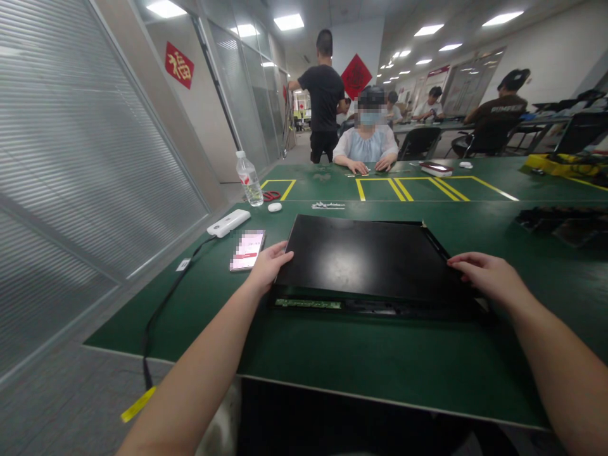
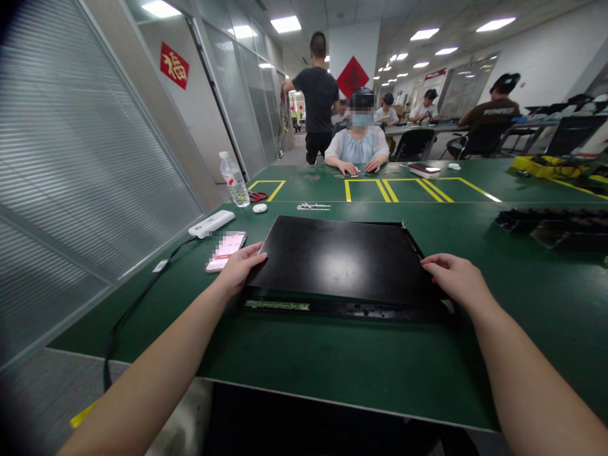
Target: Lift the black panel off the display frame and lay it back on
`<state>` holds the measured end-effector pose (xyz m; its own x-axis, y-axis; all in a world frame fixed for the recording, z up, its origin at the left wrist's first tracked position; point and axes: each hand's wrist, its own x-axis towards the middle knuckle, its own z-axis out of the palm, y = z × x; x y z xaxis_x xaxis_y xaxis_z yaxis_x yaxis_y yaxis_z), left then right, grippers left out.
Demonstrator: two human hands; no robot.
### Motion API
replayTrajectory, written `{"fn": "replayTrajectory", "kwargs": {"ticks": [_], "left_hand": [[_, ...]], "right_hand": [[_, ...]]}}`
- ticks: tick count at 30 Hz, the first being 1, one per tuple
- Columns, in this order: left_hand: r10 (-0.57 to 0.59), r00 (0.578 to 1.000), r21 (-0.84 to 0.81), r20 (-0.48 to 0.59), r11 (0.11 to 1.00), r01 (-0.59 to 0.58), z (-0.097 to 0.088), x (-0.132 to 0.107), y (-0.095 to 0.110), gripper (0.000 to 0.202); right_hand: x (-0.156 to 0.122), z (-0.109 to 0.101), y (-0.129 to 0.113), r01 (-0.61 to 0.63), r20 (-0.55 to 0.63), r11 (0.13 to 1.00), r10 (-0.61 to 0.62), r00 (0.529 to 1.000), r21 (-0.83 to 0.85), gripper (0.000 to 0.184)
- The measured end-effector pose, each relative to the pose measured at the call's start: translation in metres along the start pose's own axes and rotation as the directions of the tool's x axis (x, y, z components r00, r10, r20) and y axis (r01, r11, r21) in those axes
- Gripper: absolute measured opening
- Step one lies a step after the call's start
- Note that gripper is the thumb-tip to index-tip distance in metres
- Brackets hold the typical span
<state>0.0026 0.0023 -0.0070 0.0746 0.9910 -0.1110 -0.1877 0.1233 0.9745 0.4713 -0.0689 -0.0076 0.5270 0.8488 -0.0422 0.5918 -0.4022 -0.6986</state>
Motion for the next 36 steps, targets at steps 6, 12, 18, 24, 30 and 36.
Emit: {"fn": "replayTrajectory", "kwargs": {"ticks": [6, 12, 18, 24, 30, 36], "left_hand": [[0.074, 0.997, 0.030, -0.032, 0.997, -0.073, -0.003, 0.003, -0.003, 0.051], [0.148, 0.976, 0.188, -0.158, 0.975, -0.118, -0.007, 0.006, -0.004, 0.044], [0.157, 0.978, 0.302, -0.138, 0.947, -0.110, -0.005, 0.005, -0.004, 0.038], [0.142, 0.984, 0.363, -0.107, 0.927, -0.094, -0.005, 0.007, -0.009, 0.032], [0.189, 0.979, 0.446, -0.072, 0.884, -0.138, -0.015, 0.017, -0.021, 0.030], [0.220, 0.976, 0.685, 0.002, 0.710, -0.161, -0.018, 0.021, -0.023, 0.033]], "right_hand": [[-0.003, 0.000, -0.003, -0.012, -0.006, 1.000, 0.012, 1.000, -0.018, 0.033], [-0.001, 0.000, 0.000, -0.005, 0.003, 1.000, 0.005, 1.000, 0.005, 0.034], [0.002, 0.001, 0.003, 0.009, -0.013, 0.999, -0.010, 1.000, -0.051, 0.035], [0.003, 0.001, 0.004, 0.001, 0.001, 0.999, -0.001, 1.000, -0.033, 0.038], [0.004, 0.002, 0.006, -0.003, 0.005, 1.000, 0.003, 1.000, -0.028, 0.038], [0.001, 0.000, 0.003, -0.020, 0.009, 0.999, 0.020, 1.000, -0.042, 0.040]]}}
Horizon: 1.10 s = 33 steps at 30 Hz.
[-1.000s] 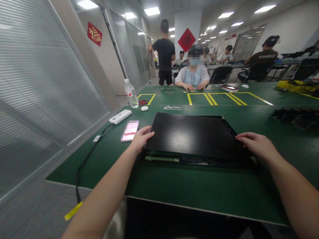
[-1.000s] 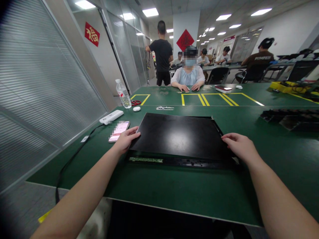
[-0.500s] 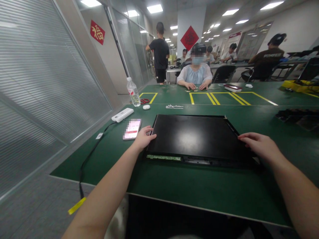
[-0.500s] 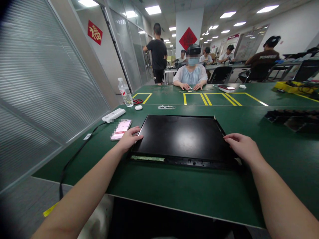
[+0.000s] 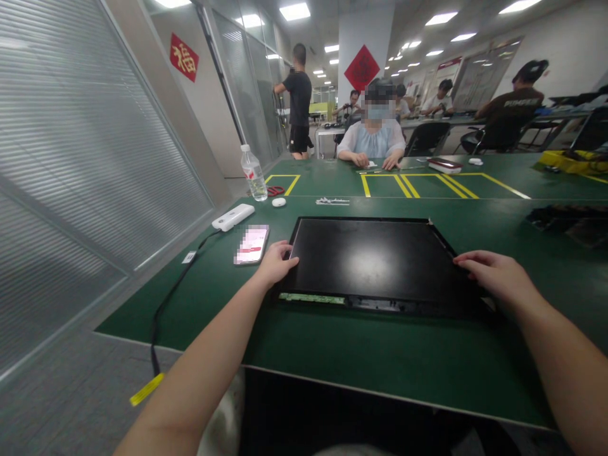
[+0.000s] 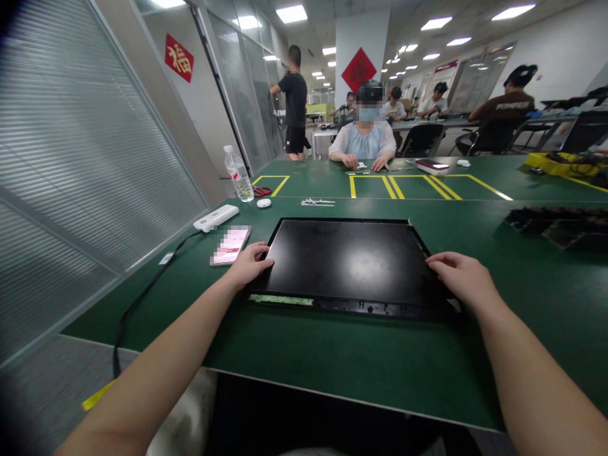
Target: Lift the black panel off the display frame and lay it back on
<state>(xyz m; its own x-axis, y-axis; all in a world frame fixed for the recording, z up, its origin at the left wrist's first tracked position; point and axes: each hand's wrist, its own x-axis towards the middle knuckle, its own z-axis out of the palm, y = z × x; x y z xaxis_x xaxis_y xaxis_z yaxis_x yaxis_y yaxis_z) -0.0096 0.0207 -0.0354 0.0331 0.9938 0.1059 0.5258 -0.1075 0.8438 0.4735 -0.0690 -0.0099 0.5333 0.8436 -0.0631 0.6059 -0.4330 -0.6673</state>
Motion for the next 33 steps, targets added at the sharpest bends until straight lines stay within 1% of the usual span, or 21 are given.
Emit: {"fn": "replayTrajectory", "kwargs": {"ticks": [6, 17, 25, 33], "left_hand": [[0.038, 0.999, 0.113, 0.015, 0.993, -0.040, 0.0005, -0.0010, 0.0003, 0.034], [0.050, 0.998, 0.198, 0.024, 0.979, -0.054, -0.0022, -0.0046, 0.0050, 0.034], [0.098, 0.995, 0.284, 0.025, 0.953, -0.101, -0.0031, -0.0049, 0.0056, 0.033], [0.133, 0.990, 0.370, 0.055, 0.918, -0.144, -0.0033, -0.0042, 0.0059, 0.038]], "right_hand": [[-0.0011, -0.0005, -0.0024, -0.005, 0.007, 1.000, 0.005, 1.000, 0.015, 0.038], [-0.0024, 0.0000, -0.0016, 0.019, 0.000, 1.000, -0.019, 1.000, -0.022, 0.039], [0.0025, 0.0005, 0.0032, 0.033, 0.009, 0.999, -0.033, 0.999, -0.033, 0.040], [-0.0034, -0.0010, -0.0037, 0.022, -0.007, 0.998, -0.023, 1.000, -0.052, 0.038]]}}
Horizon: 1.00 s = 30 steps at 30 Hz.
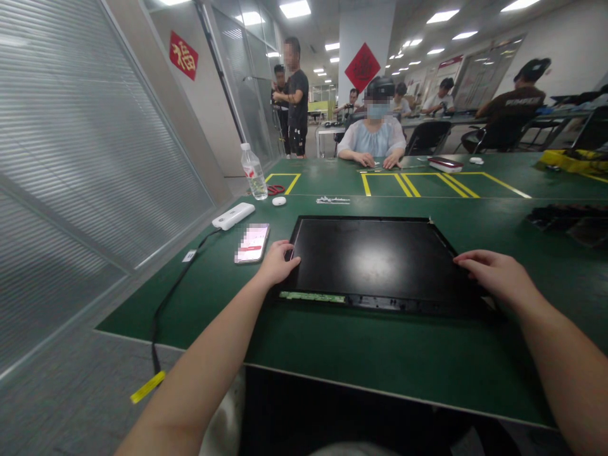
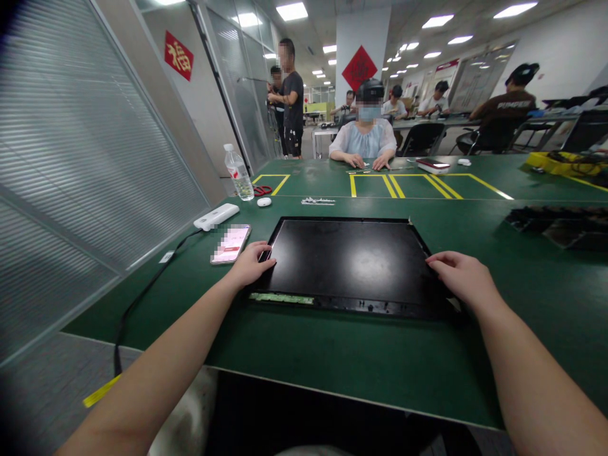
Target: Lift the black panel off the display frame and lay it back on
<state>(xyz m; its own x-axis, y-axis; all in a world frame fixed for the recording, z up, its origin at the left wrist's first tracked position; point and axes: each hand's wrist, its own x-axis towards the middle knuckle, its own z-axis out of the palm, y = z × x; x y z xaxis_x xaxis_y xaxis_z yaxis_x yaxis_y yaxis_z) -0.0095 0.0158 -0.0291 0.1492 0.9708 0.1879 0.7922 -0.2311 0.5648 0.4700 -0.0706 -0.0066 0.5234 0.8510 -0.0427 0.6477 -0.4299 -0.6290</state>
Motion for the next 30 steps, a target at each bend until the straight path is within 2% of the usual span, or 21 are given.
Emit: {"fn": "replayTrajectory", "kwargs": {"ticks": [6, 10, 13, 16, 18, 30], "left_hand": [[0.071, 0.997, -0.036, -0.006, 0.997, -0.071, -0.004, 0.000, -0.003, 0.056], [0.146, 0.985, -0.033, 0.091, 0.989, -0.143, -0.017, -0.006, 0.003, 0.074], [0.247, 0.945, -0.035, 0.213, 0.969, -0.245, -0.028, -0.010, 0.007, 0.090], [0.323, 0.892, -0.093, 0.316, 0.946, -0.310, -0.035, -0.011, 0.007, 0.088], [0.348, 0.872, -0.118, 0.344, 0.937, -0.328, -0.037, -0.011, 0.006, 0.085], [0.371, 0.841, -0.145, 0.394, 0.928, -0.342, -0.041, -0.012, 0.006, 0.079]], "right_hand": [[-0.002, 0.000, -0.003, -0.027, 0.015, 1.000, 0.027, 1.000, 0.006, 0.038], [0.001, 0.000, 0.000, -0.021, 0.023, 1.000, 0.021, 1.000, -0.001, 0.038], [0.001, 0.000, 0.001, -0.007, 0.028, 1.000, 0.007, 1.000, 0.013, 0.037], [0.000, -0.002, -0.002, 0.005, 0.015, 1.000, -0.005, 1.000, 0.000, 0.035], [-0.002, -0.002, -0.004, 0.003, 0.014, 1.000, -0.003, 1.000, -0.010, 0.035], [-0.005, -0.003, -0.008, 0.014, 0.021, 1.000, -0.014, 1.000, 0.003, 0.033]]}}
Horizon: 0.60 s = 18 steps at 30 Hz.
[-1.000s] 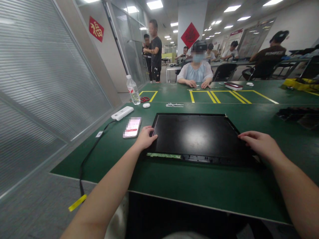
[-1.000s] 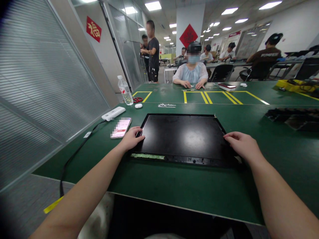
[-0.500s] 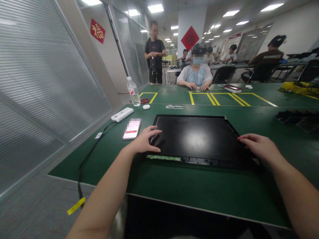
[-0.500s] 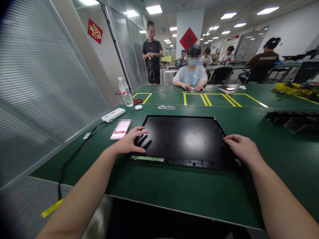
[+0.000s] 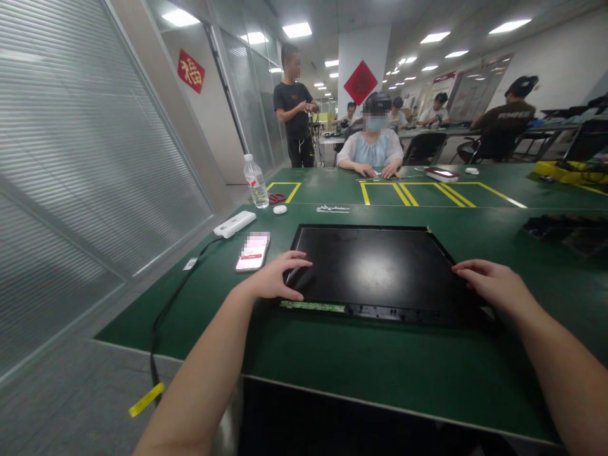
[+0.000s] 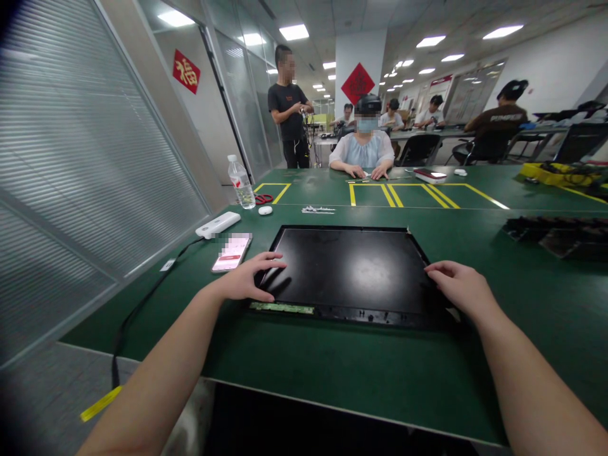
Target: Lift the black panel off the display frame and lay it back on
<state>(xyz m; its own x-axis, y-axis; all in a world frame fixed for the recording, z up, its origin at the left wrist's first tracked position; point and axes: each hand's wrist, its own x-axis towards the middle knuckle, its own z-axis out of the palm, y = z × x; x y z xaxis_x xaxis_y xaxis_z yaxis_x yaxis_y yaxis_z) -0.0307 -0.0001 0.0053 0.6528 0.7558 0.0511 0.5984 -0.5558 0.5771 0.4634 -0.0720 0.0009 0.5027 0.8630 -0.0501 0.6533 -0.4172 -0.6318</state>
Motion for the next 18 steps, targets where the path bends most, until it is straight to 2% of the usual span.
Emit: {"fn": "replayTrajectory", "kwargs": {"ticks": [10, 18], "left_hand": [[-0.040, 0.999, 0.006, -0.002, 0.999, 0.040, -0.0029, -0.0019, 0.0056, 0.082], [0.006, 1.000, 0.002, -0.013, 1.000, -0.006, -0.0010, -0.0006, 0.0022, 0.079]], "right_hand": [[0.0087, 0.0031, 0.0112, 0.054, -0.013, 0.999, -0.054, 0.998, -0.004, 0.035], [0.0089, 0.0033, 0.0103, 0.076, -0.027, 0.996, -0.077, 0.997, -0.045, 0.034]]}}
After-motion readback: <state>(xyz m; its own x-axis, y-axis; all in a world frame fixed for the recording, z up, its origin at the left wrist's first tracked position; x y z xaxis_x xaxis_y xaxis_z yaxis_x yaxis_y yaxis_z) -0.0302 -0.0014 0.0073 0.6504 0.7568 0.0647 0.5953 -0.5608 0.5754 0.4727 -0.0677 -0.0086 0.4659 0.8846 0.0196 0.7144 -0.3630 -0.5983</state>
